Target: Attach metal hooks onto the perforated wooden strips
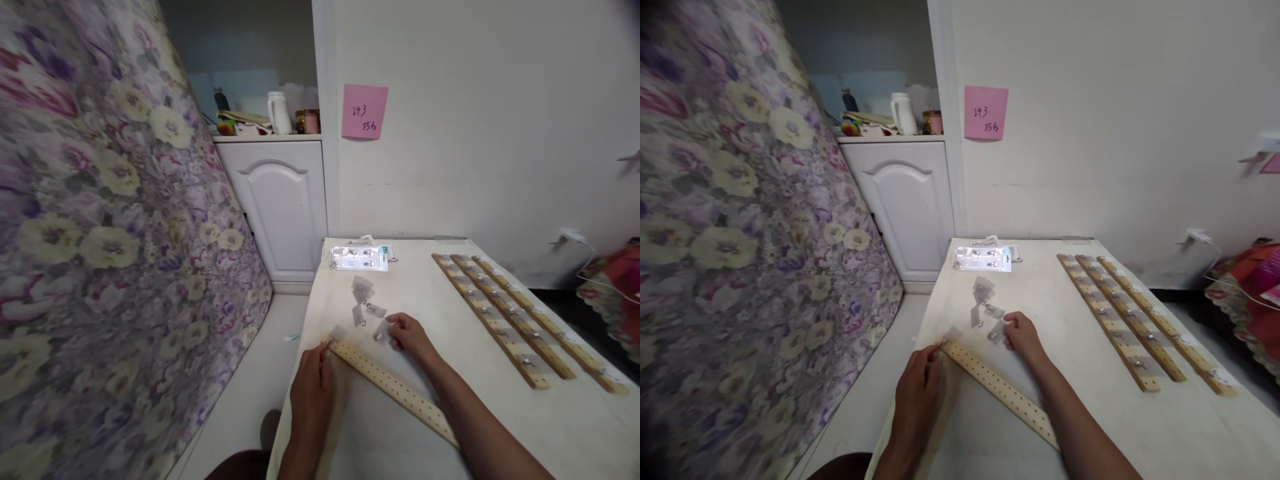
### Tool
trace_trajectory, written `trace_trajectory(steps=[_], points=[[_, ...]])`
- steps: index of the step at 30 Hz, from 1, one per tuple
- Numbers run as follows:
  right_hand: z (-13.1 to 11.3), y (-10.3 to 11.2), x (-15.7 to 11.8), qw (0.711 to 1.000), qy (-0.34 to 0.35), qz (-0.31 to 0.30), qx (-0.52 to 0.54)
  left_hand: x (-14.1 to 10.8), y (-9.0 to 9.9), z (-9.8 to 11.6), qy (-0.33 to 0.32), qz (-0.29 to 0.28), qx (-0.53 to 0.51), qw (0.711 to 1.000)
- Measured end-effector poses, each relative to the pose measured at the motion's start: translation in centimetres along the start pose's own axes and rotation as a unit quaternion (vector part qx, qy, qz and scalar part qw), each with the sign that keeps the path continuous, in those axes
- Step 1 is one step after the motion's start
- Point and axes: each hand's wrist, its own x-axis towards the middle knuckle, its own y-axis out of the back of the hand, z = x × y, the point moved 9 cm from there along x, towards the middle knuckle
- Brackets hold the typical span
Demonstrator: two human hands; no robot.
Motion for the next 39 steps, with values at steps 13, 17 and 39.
trace_trajectory(steps=[13,17,39], points=[[-2.2,-3.5,-3.9,0.985,0.002,-0.145,0.098,-2.6,-2.1,0.5,-0.046,-0.083,0.008,0.995],[-2.5,-6.4,-4.7,0.974,-0.009,-0.207,0.094,-3.0,-2.9,0.6,-0.041,-0.098,0.044,0.993],[-1.4,-7.6,-4.1,0.984,-0.003,-0.175,0.027,-3.7,-4.7,0.6,-0.043,-0.121,0.221,0.967]])
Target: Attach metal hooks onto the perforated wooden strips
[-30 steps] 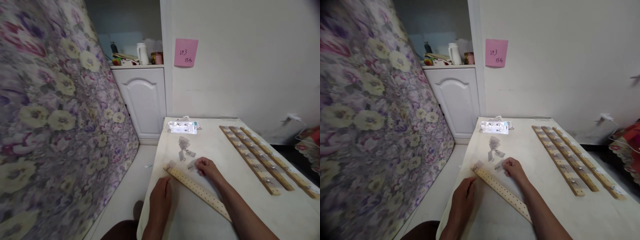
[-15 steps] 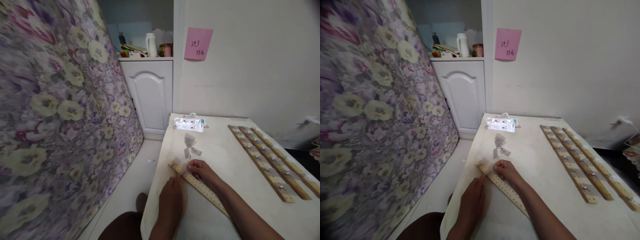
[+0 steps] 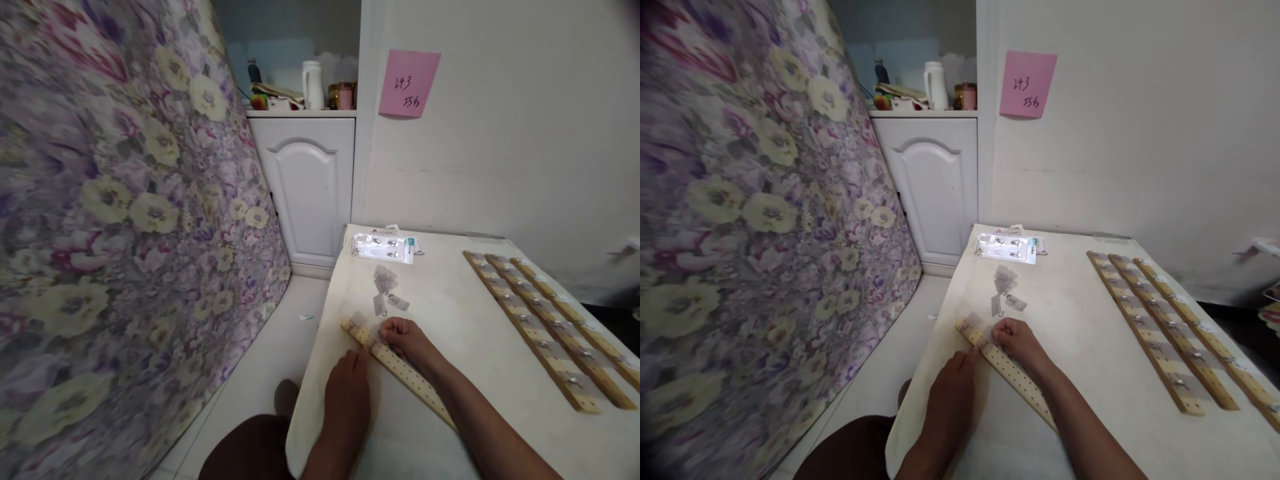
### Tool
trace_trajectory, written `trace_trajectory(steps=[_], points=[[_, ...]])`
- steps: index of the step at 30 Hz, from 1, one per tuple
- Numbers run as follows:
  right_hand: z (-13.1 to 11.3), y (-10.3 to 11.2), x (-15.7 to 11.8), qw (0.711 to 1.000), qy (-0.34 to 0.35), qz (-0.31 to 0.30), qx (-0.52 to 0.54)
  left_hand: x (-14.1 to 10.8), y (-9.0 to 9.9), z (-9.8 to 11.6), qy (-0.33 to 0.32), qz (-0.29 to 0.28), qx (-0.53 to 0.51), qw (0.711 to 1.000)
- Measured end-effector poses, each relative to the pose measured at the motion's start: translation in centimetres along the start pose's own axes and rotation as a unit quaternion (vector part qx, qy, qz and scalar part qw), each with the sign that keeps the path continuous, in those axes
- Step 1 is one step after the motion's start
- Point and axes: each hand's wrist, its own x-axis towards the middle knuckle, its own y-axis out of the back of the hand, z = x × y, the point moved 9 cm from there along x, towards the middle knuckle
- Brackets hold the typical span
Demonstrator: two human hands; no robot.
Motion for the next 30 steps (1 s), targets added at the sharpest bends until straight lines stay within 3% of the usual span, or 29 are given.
trace_trajectory(steps=[11,22,30], points=[[0.06,0.02,0.08,1.000,0.008,0.011,-0.024,-0.13,-0.01,0.26,0.022,-0.081,0.003,0.997],[0.36,0.21,0.33,0.999,0.020,0.029,-0.037,-0.08,0.13,0.46,0.023,-0.086,0.006,0.996],[-0.09,0.57,0.15,0.991,0.065,0.038,-0.112,0.05,-0.24,0.33,0.017,-0.099,0.031,0.994]])
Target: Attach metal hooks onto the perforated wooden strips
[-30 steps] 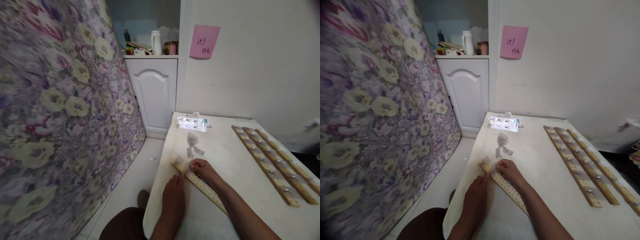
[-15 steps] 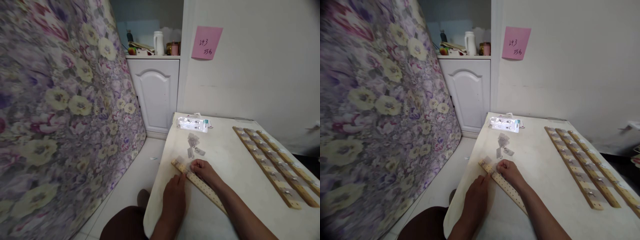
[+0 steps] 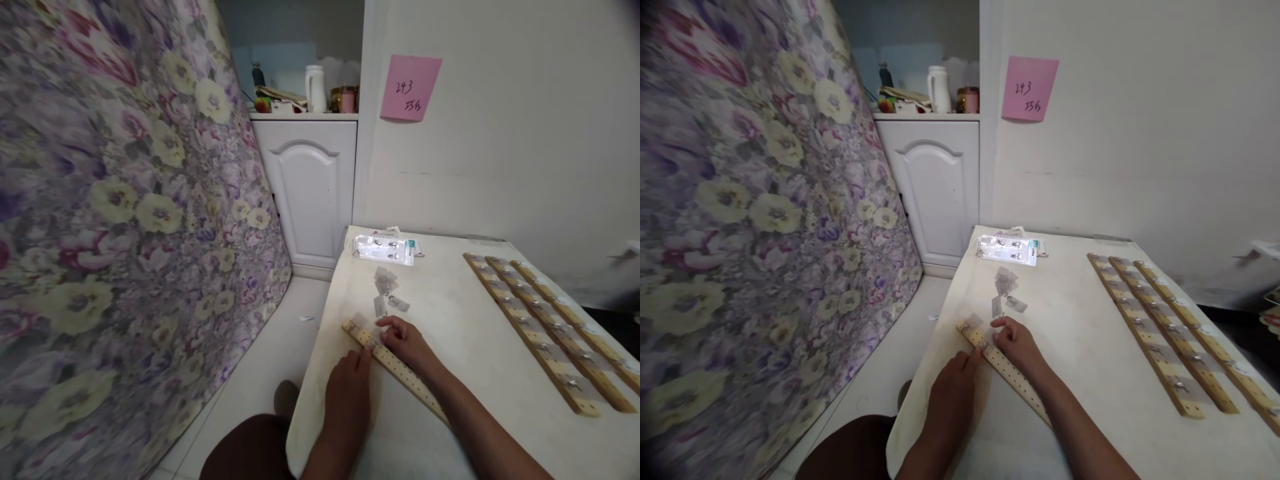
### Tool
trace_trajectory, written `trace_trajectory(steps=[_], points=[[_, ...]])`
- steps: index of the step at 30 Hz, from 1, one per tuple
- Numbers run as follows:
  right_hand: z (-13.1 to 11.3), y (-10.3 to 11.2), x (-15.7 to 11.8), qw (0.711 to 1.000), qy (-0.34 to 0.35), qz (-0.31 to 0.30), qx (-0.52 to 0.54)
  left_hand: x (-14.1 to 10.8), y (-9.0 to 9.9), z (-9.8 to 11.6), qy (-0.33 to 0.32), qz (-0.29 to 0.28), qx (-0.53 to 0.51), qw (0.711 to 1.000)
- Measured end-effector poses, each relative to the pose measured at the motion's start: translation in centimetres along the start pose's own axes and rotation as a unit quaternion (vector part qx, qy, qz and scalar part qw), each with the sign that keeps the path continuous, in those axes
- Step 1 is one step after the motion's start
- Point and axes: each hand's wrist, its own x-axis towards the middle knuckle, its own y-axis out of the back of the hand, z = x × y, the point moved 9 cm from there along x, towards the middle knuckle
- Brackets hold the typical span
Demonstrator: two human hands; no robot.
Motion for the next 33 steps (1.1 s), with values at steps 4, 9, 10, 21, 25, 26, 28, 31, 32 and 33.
trace_trajectory(steps=[4,9,10,21,25,26,28,31,32,33], points=[[-0.4,0.1,0.0,0.999,0.023,0.004,-0.023,0.0,0.1,0.1,-0.005,0.000,0.013,1.000],[-0.6,-0.1,0.0,0.999,0.023,0.002,-0.035,0.0,0.3,0.2,-0.005,0.006,0.020,1.000],[-0.6,-0.1,0.0,0.999,0.023,0.005,-0.040,0.0,0.3,0.2,-0.004,0.005,0.021,1.000],[-0.3,-0.1,0.3,0.997,0.015,0.025,-0.071,0.1,0.2,0.2,0.008,-0.016,0.018,1.000],[-0.3,-0.1,0.4,0.998,0.010,0.026,-0.062,0.1,0.3,0.2,0.006,-0.008,0.020,1.000],[-0.3,-0.1,0.4,0.998,0.010,0.025,-0.059,0.1,0.3,0.2,0.007,-0.005,0.018,1.000],[-0.3,0.0,0.4,0.998,0.009,0.023,-0.051,0.1,0.3,0.1,0.007,-0.004,0.013,1.000],[-0.7,0.0,0.2,0.999,0.015,0.026,-0.042,0.1,0.3,0.1,0.009,-0.003,0.008,1.000],[-1.0,0.0,0.1,0.999,0.020,0.030,-0.040,0.1,0.3,0.1,0.010,-0.003,0.008,1.000],[-1.4,0.0,-0.1,0.998,0.027,0.034,-0.039,0.1,0.3,0.1,0.011,-0.001,0.007,1.000]])
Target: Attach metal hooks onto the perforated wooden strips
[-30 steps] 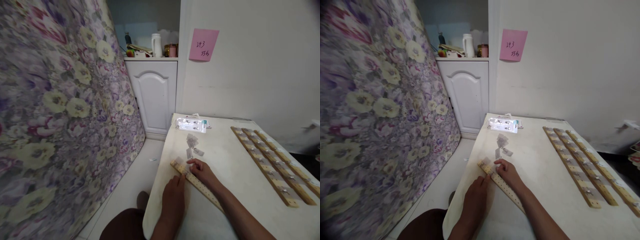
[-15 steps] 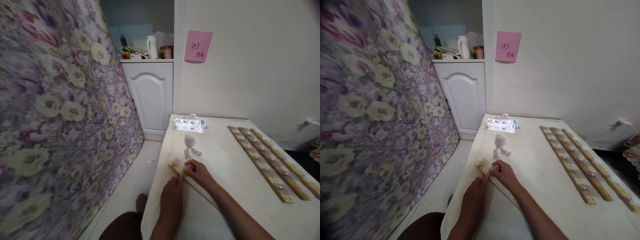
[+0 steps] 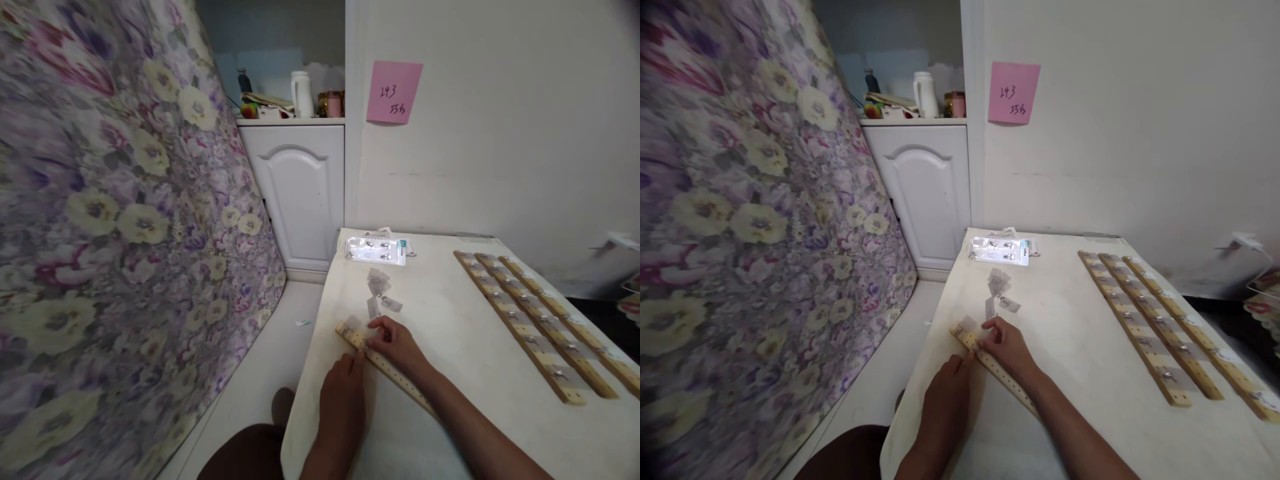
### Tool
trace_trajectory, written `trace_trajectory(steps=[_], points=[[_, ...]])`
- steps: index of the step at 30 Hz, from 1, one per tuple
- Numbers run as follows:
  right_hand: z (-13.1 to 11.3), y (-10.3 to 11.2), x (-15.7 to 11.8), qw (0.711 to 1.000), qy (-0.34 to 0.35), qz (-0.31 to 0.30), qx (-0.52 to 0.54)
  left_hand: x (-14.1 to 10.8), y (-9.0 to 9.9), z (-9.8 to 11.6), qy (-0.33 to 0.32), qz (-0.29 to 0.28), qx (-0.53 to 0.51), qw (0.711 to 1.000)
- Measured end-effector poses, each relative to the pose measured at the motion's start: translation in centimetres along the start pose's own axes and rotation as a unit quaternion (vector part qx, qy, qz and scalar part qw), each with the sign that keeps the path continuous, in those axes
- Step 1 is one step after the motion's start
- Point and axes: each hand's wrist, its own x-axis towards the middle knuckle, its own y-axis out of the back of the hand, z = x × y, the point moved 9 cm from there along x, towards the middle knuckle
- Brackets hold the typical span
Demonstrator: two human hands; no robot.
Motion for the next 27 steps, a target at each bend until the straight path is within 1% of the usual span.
trace_trajectory(steps=[5,12,15,21,27], points=[[-1.3,-0.1,-0.3,0.999,0.031,-0.002,0.009,0.0,0.2,0.1,-0.002,0.008,0.001,1.000],[-0.4,-0.3,0.1,1.000,0.024,-0.013,-0.008,0.0,0.0,0.1,0.001,0.001,-0.005,1.000],[-0.3,-0.2,0.0,0.999,0.027,-0.004,-0.017,0.0,0.0,0.1,0.000,0.003,-0.003,1.000],[-0.3,-0.3,0.0,1.000,0.026,-0.005,-0.012,0.0,0.3,0.2,0.002,-0.001,-0.004,1.000],[0.0,-0.4,0.3,0.999,0.021,-0.002,-0.029,0.2,0.3,0.2,0.003,0.004,-0.001,1.000]])
